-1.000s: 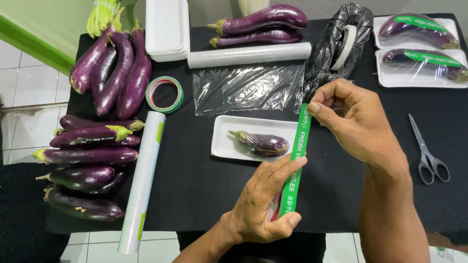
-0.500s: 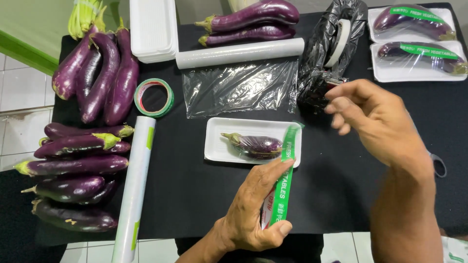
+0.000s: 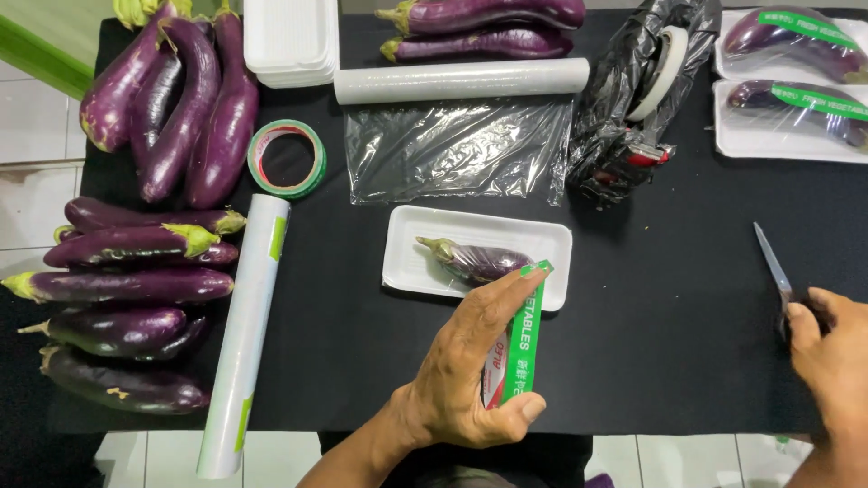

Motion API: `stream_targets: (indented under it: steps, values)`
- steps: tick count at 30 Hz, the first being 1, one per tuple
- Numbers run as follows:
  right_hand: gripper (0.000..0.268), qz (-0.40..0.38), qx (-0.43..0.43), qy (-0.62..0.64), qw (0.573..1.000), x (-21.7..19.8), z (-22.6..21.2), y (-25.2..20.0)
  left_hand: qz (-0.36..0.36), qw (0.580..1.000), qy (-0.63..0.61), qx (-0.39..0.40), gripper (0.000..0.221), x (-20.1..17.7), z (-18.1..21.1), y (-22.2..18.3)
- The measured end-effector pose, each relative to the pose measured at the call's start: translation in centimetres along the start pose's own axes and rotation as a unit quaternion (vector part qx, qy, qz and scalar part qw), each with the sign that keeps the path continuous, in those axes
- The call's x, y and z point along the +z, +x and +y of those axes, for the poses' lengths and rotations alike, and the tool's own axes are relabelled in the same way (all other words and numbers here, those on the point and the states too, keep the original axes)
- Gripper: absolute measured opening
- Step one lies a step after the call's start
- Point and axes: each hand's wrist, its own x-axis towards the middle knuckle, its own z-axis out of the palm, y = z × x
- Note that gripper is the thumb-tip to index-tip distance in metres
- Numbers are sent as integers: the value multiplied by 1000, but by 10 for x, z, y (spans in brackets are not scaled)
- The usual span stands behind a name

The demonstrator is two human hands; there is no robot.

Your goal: Packaging individual eggplants by placing them on foam trays, wrapping them in plastic film, and sealing them with tape.

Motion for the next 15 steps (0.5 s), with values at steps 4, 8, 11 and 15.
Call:
stream_targets:
  steps: [4,8,11,15]
  values:
    - [45,29,-31,90,995,39,82,-36,11,1000,22,-5,87,0,-1,-4]
    - [61,14,-49,62,997,35,80,-43,7,998,51,24,87,3,-9,-9]
    - [37,-32,-33,98,994,-4,13,-33,0,997,72,42,88,3,-9,-10]
    - [58,-45,49,117,991,13,40,-41,-6,992,109,55,89,1,-8,-13]
